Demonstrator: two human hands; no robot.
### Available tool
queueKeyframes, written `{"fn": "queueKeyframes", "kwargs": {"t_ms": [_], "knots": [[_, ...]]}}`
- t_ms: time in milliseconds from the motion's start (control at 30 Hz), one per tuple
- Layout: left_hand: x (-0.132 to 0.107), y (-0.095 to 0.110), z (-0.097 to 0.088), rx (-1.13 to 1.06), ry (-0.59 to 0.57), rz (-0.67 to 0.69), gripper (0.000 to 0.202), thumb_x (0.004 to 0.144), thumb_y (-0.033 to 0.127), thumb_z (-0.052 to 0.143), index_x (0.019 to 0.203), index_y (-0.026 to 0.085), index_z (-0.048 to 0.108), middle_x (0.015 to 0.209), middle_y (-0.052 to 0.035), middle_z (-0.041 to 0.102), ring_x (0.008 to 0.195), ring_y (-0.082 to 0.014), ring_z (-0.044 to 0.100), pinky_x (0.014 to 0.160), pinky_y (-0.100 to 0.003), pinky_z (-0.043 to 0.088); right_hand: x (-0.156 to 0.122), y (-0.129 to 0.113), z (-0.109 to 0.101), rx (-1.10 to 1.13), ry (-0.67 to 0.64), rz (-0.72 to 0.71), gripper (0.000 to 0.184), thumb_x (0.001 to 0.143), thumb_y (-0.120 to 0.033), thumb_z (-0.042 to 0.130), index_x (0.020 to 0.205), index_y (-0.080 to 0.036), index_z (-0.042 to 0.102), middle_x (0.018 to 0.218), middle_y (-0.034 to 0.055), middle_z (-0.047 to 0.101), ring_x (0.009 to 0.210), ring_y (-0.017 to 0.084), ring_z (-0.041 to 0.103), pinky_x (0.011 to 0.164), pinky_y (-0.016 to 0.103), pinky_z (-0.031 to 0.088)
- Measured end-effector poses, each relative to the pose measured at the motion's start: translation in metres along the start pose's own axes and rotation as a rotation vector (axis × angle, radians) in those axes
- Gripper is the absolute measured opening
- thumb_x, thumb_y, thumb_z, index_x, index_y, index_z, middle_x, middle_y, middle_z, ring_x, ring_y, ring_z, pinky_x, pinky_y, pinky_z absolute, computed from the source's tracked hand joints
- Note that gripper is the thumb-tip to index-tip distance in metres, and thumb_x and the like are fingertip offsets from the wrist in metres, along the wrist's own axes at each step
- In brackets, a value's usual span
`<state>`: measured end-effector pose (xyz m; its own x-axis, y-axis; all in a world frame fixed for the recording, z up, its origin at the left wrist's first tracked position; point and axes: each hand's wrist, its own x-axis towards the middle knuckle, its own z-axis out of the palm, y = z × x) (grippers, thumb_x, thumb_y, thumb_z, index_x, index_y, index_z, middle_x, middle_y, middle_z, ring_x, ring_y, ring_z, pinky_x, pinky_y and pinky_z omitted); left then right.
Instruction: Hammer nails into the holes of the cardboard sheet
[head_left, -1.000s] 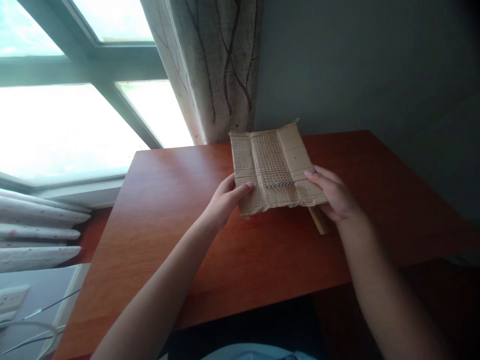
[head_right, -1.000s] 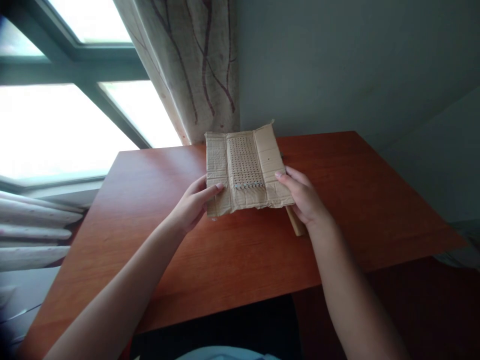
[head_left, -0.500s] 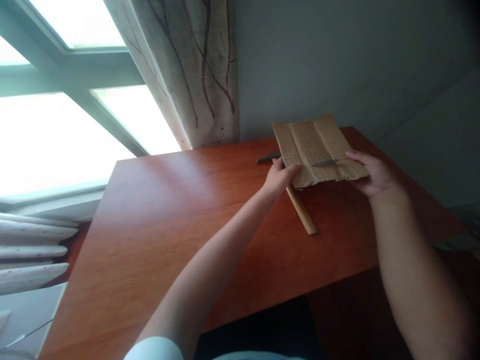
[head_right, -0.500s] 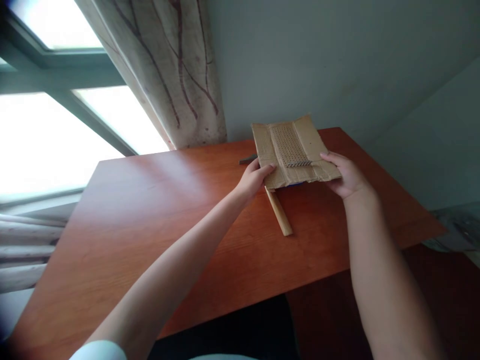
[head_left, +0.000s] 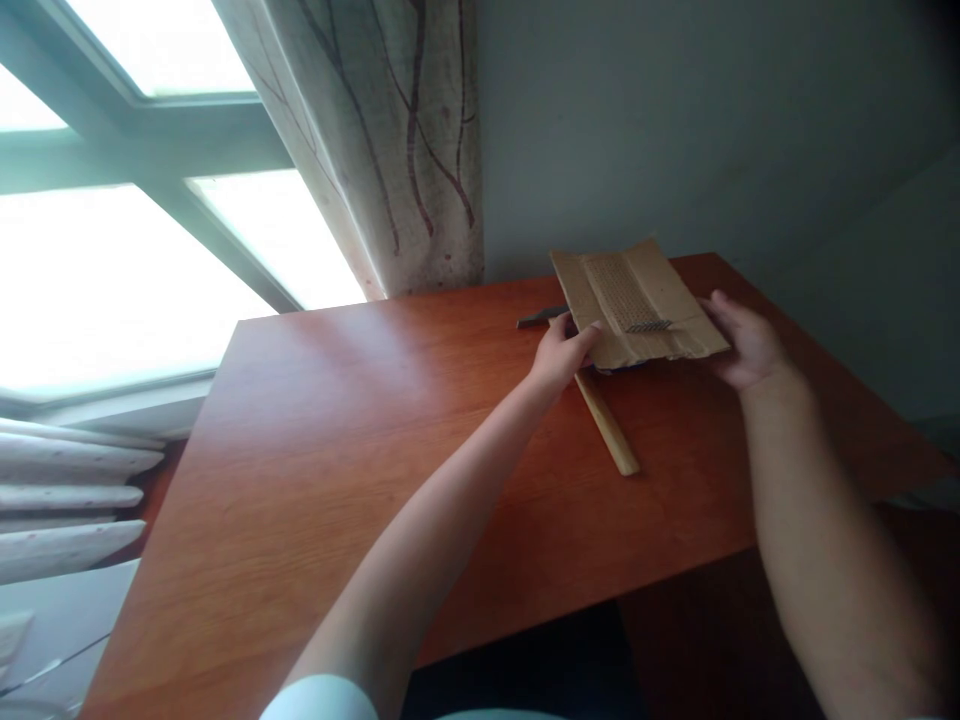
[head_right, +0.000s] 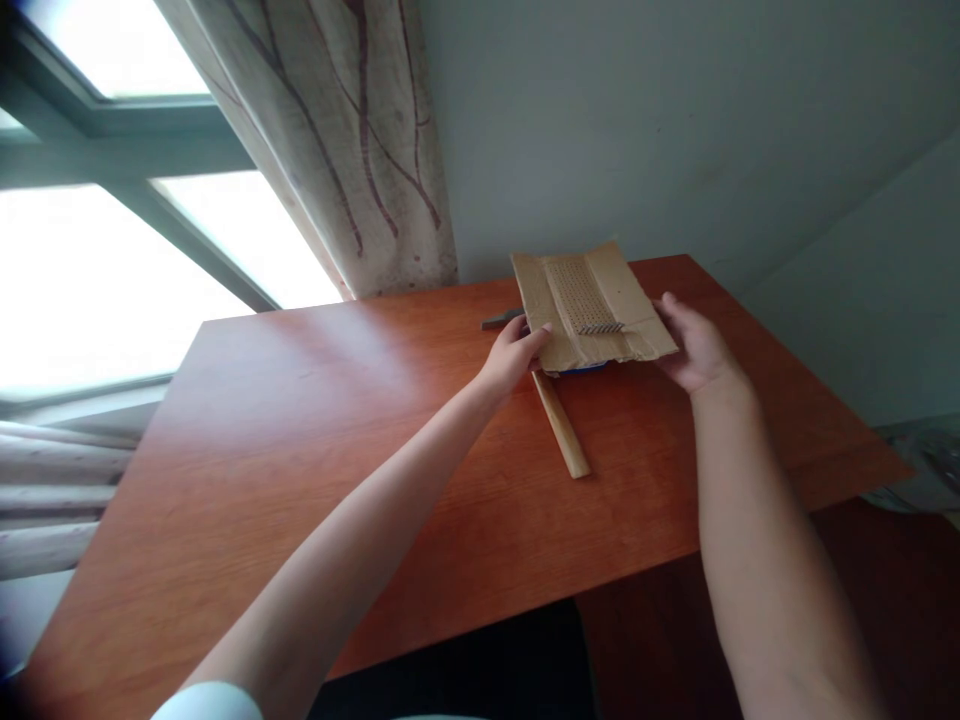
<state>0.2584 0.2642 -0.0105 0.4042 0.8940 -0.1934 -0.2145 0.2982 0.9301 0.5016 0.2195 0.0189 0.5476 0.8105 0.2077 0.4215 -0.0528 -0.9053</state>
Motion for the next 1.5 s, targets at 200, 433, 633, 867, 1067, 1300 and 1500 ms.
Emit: {"fn": "queueKeyframes", "kwargs": {"t_ms": [200,433,633,867,1067,1300,1500], "knots": [[-0.039,0.015,-0.060,0.137,0.133,0.100,0.027,0.086,0.039,0.066,0.101,0.017,0.065,0.108,-0.0091,0.072,0.069,-0.0113,0.064,0.063,-0.024,0.050,-0.033,-0.047,-0.007,0.486,0.427,-0.125,0.015,0.082,-0.020,0.048,0.071,-0.022,0.058,0.074,0.0058,0.061,0.048,0.009,0.040,0.050,0.033,0.023],[-0.097,0.018,-0.125,0.251,0.166,0.156,0.039,0.084,0.055,0.068,0.080,0.017,0.066,0.076,-0.0042,0.070,0.067,-0.0143,0.060,0.061,-0.024,0.046,-0.141,-0.122,0.112,0.539,-0.457,-0.168,0.033,0.094,-0.046,0.058,0.072,-0.023,0.063,0.070,0.0021,0.059,0.061,0.015,0.054,0.055,0.029,0.041],[-0.123,0.017,-0.148,0.355,0.206,0.316,0.036,0.095,0.052,0.057,0.085,0.018,0.062,0.075,0.0000,0.062,0.070,-0.0140,0.059,0.069,-0.026,0.051,-0.173,-0.104,0.222,0.551,-0.697,0.088,0.047,0.086,-0.063,0.063,0.065,-0.022,0.053,0.061,-0.0007,0.055,0.058,0.014,0.053,0.050,0.025,0.042],[-0.129,0.025,-0.151,0.244,-0.040,0.138,0.039,0.096,0.058,0.056,0.089,0.020,0.051,0.052,0.0046,0.058,0.043,-0.0144,0.058,0.045,-0.024,0.046,-0.182,-0.084,0.225,0.803,-1.107,0.337,0.057,0.089,-0.073,0.051,0.070,-0.020,0.058,0.054,-0.0001,0.058,0.044,0.012,0.051,0.042,0.025,0.039],[-0.131,0.031,-0.150,0.214,-0.154,0.065,0.051,0.093,0.064,0.058,0.106,0.015,0.060,0.063,-0.0010,0.067,0.049,-0.0151,0.064,0.050,-0.024,0.050,-0.179,-0.081,0.208,0.854,-1.164,0.242,0.054,0.092,-0.070,0.054,0.076,-0.018,0.060,0.058,-0.0003,0.060,0.048,0.012,0.054,0.045,0.025,0.043],[-0.130,0.025,-0.150,0.206,-0.177,0.078,0.067,0.086,0.073,0.061,0.112,0.011,0.061,0.061,-0.0001,0.065,0.045,-0.0137,0.061,0.045,-0.023,0.048,-0.182,-0.082,0.207,0.881,-1.169,0.165,0.054,0.093,-0.069,0.054,0.076,-0.018,0.058,0.056,-0.0012,0.058,0.046,0.011,0.052,0.045,0.023,0.044],[-0.129,0.024,-0.149,0.240,-0.147,0.132,0.054,0.087,0.067,0.064,0.091,0.014,0.058,0.063,-0.0011,0.066,0.046,-0.0125,0.063,0.046,-0.020,0.047,-0.181,-0.079,0.209,0.851,-1.107,0.118,0.050,0.096,-0.063,0.053,0.075,-0.017,0.058,0.058,-0.0011,0.057,0.047,0.011,0.052,0.044,0.022,0.043]]}}
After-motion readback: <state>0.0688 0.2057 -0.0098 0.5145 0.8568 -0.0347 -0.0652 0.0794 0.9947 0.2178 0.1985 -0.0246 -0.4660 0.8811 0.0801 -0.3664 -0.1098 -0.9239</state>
